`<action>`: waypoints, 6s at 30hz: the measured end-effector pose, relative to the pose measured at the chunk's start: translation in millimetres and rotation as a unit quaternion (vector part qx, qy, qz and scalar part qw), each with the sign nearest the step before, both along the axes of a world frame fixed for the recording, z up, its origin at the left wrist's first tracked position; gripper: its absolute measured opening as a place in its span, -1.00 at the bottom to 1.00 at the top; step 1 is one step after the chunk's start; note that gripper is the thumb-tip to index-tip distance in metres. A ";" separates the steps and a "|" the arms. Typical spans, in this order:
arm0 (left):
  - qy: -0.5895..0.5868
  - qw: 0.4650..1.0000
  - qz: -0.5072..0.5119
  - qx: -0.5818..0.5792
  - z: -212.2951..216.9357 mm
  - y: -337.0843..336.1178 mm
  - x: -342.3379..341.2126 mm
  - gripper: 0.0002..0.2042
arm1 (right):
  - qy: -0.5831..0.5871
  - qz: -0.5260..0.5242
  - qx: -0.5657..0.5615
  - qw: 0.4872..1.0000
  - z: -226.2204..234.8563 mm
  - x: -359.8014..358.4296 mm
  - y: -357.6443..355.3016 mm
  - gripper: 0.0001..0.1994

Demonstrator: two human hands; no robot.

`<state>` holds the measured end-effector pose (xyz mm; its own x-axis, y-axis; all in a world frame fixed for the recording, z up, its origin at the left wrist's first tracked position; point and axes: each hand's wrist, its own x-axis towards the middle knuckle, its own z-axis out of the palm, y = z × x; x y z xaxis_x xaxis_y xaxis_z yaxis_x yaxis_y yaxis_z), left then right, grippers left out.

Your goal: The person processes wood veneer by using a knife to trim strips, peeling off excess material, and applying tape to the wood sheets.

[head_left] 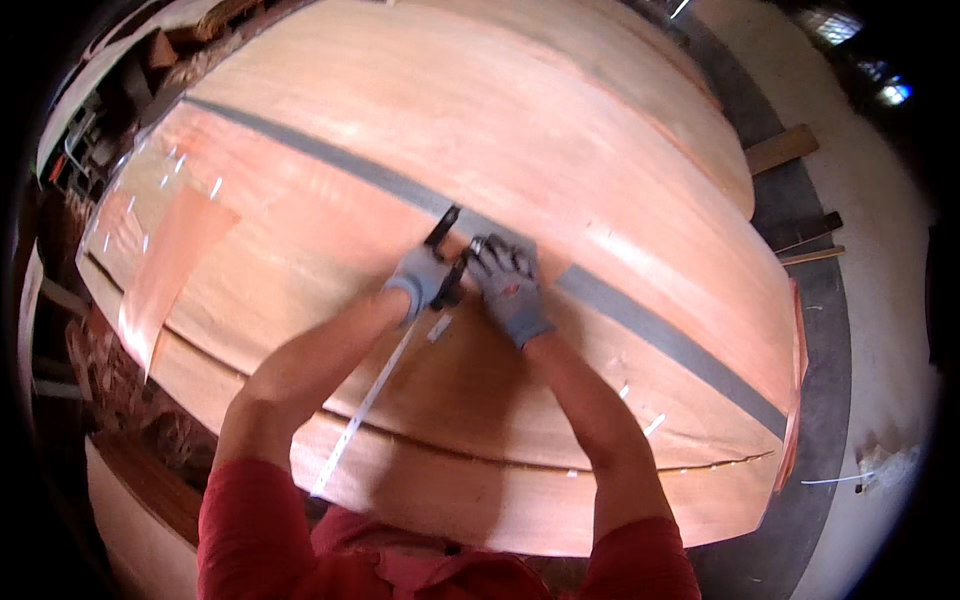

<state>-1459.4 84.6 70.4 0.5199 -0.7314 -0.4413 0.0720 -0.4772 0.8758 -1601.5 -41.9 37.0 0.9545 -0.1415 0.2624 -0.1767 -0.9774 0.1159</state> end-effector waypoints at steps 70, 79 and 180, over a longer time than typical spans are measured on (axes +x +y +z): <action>0.161 0.960 0.227 -0.017 8.8 239.1 95.8 -0.79 | 0.173 0.254 -0.019 0.951 35.3 171.5 156.6 -0.28; -0.182 0.931 0.308 0.067 42.1 325.0 132.3 -0.81 | 0.103 0.275 -0.031 0.955 37.8 170.4 149.2 -0.33; -0.215 0.514 0.829 -0.045 6.8 1001.1 28.8 -0.66 | 0.012 -0.036 0.297 0.954 22.5 124.9 202.4 -0.58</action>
<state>-1430.6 1085.7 77.2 0.4966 0.8675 -0.0281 0.1045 -0.0277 0.9941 -1476.6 160.5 59.6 0.9411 -0.3247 0.0940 -0.2508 -0.8571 -0.4499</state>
